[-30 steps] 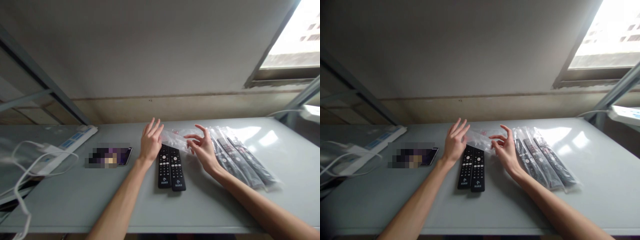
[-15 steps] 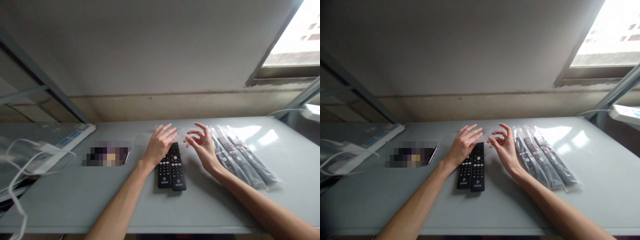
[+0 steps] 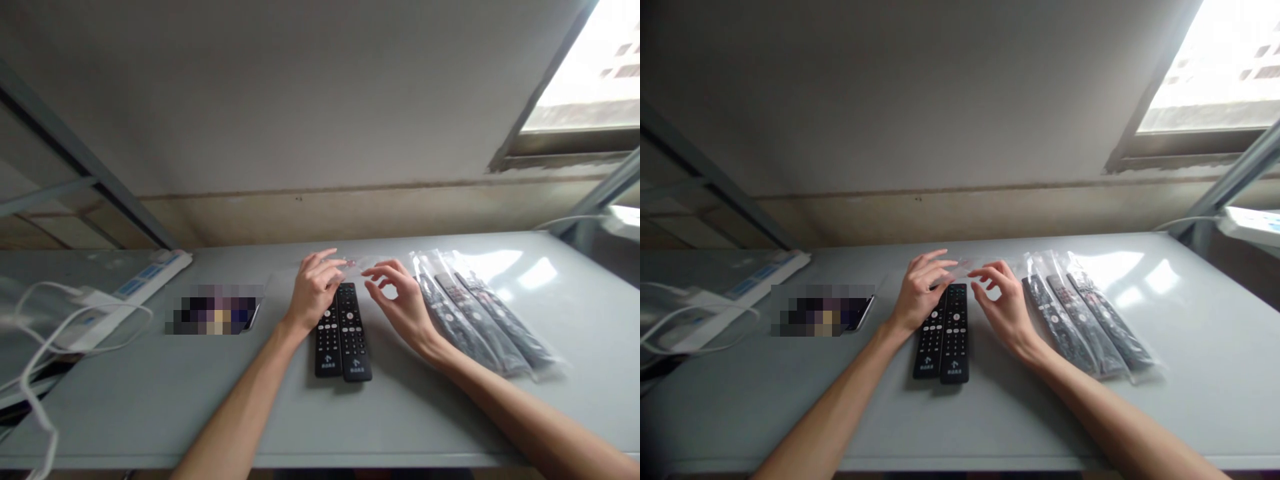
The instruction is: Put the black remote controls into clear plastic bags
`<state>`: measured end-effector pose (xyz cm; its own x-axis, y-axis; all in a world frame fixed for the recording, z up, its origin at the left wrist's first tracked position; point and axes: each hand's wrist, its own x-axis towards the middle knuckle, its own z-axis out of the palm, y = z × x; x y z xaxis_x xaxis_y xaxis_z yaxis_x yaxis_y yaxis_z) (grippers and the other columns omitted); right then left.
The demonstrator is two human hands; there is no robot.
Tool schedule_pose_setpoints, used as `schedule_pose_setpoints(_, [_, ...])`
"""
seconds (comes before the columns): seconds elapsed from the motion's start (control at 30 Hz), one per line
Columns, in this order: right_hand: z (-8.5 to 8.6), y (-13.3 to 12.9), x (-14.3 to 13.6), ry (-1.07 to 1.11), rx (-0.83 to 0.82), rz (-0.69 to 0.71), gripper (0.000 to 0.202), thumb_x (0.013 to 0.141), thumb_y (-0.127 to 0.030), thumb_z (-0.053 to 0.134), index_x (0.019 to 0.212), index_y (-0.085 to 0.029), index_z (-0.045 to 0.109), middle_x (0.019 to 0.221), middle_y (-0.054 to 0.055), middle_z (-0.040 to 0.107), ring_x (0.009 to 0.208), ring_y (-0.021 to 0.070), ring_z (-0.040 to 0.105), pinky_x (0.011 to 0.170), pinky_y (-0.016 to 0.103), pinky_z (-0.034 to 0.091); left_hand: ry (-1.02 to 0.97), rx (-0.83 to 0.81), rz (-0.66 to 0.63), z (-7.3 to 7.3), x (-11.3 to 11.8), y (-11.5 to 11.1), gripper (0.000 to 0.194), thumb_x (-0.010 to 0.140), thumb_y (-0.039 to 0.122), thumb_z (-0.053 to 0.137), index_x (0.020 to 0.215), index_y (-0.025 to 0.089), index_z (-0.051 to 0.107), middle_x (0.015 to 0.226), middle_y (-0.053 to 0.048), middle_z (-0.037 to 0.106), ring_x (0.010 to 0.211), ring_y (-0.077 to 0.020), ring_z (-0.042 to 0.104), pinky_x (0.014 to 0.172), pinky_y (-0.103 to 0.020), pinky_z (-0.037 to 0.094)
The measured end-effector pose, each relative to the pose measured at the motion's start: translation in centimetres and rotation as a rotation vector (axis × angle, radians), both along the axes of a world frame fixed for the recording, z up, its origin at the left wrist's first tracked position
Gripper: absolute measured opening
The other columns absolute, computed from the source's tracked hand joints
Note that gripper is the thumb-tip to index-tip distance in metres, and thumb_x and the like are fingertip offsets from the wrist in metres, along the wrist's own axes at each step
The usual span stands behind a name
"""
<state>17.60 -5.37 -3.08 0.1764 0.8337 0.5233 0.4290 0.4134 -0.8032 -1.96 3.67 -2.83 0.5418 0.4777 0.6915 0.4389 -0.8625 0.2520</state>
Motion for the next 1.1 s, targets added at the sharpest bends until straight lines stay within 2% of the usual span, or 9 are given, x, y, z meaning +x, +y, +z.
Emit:
schedule_pose_setpoints(0.2, [-0.2, 0.0, -0.1, -0.131, 0.085, 0.016, 0.006, 0.096, -0.024, 0.073, 0.096, -0.024, 0.079, 0.094, 0.004, 0.071, 0.087, 0.0213, 0.069, 0.078, 0.037, 0.056, 0.039, -0.034, -0.071, 0.1, 0.1, -0.2, 0.014, 0.105, 0.016, 0.060, 0.101, 0.022, 0.072, 0.128, -0.005, 0.079, 0.136, -0.0255, 0.064, 0.116, -0.052, 0.048])
schedule_pose_setpoints(0.27, [0.0, -0.2, -0.1, -0.157, 0.129, -0.013, 0.009, 0.098, -0.023, 0.071, 0.093, -0.025, 0.078, 0.093, 0.005, 0.073, 0.087, 0.0222, 0.069, 0.079, 0.039, 0.056, 0.057, -0.020, -0.051, 0.0, 0.0, -0.1, 0.032, 0.103, 0.005, 0.050, 0.120, 0.021, 0.071, 0.137, -0.007, 0.075, 0.139, -0.0235, 0.062, 0.120, -0.051, 0.047])
schedule_pose_setpoints(0.37, [0.6, -0.4, 0.0, -0.208, 0.181, -0.040, 0.014, 0.101, -0.022, 0.066, 0.093, -0.027, 0.076, 0.094, 0.005, 0.077, 0.091, 0.0240, 0.071, 0.083, 0.043, 0.058, 0.084, -0.025, 0.044, -0.2, -0.3, 0.2, 0.070, 0.088, -0.010, 0.039, 0.147, 0.020, 0.059, 0.149, -0.008, 0.068, 0.147, -0.0237, 0.055, 0.126, -0.053, 0.043])
schedule_pose_setpoints(0.43, [0.8, -0.4, 0.2, -0.285, 0.210, -0.043, 0.017, 0.102, -0.022, 0.063, 0.093, -0.028, 0.076, 0.096, 0.005, 0.078, 0.093, 0.0252, 0.071, 0.086, 0.046, 0.058, 0.109, -0.035, 0.101, -0.3, -0.6, 0.5, 0.085, 0.078, -0.013, 0.038, 0.155, 0.021, 0.053, 0.153, -0.008, 0.064, 0.152, -0.0255, 0.050, 0.128, -0.055, 0.041])
schedule_pose_setpoints(0.53, [0.8, -0.2, 0.6, -0.427, 0.235, -0.060, 0.020, 0.103, -0.020, 0.060, 0.095, -0.028, 0.078, 0.104, 0.008, 0.079, 0.099, 0.0278, 0.069, 0.089, 0.050, 0.058, 0.157, -0.052, 0.137, -0.6, -0.8, 0.7, 0.096, 0.072, -0.014, 0.039, 0.161, 0.021, 0.047, 0.156, -0.008, 0.062, 0.155, -0.0268, 0.046, 0.130, -0.056, 0.039])
schedule_pose_setpoints(0.63, [0.7, 0.1, 1.0, -0.525, 0.249, -0.051, 0.021, 0.103, -0.017, 0.061, 0.100, -0.026, 0.079, 0.105, 0.010, 0.079, 0.100, 0.0288, 0.067, 0.088, 0.050, 0.059, 0.214, -0.076, 0.142, -0.8, -0.6, 0.7, 0.095, 0.072, -0.015, 0.040, 0.160, 0.020, 0.048, 0.151, -0.009, 0.066, 0.154, -0.0279, 0.045, 0.130, -0.056, 0.038])
schedule_pose_setpoints(0.87, [0.5, -0.1, 0.6, -0.566, 0.326, 0.129, 0.023, 0.105, -0.017, 0.061, 0.117, -0.022, 0.080, 0.112, 0.011, 0.082, 0.107, 0.0286, 0.073, 0.092, 0.050, 0.064, 0.236, -0.071, 0.154, -0.8, -0.4, 0.5, 0.072, 0.087, -0.008, 0.043, 0.153, 0.017, 0.058, 0.140, -0.010, 0.072, 0.146, -0.0296, 0.051, 0.126, -0.052, 0.042])
schedule_pose_setpoints(1.0, [-0.1, -0.1, 0.2, -0.554, 0.278, 0.212, 0.029, 0.106, -0.020, 0.061, 0.129, -0.026, 0.078, 0.124, 0.009, 0.082, 0.115, 0.0285, 0.076, 0.099, 0.052, 0.064, 0.217, -0.061, 0.129, -0.6, -0.4, 0.4, 0.062, 0.091, -0.004, 0.046, 0.148, 0.017, 0.062, 0.134, -0.010, 0.074, 0.141, -0.0299, 0.054, 0.121, -0.051, 0.045])
schedule_pose_setpoints(1.1, [-0.2, -0.1, 0.2, -0.553, 0.220, 0.237, 0.032, 0.107, -0.024, 0.061, 0.134, -0.028, 0.076, 0.133, 0.009, 0.079, 0.120, 0.0292, 0.076, 0.104, 0.054, 0.062, 0.209, -0.047, 0.060, -0.4, -0.2, 0.3, 0.046, 0.101, 0.009, 0.050, 0.143, 0.019, 0.065, 0.129, -0.010, 0.074, 0.132, -0.0290, 0.057, 0.117, -0.049, 0.046])
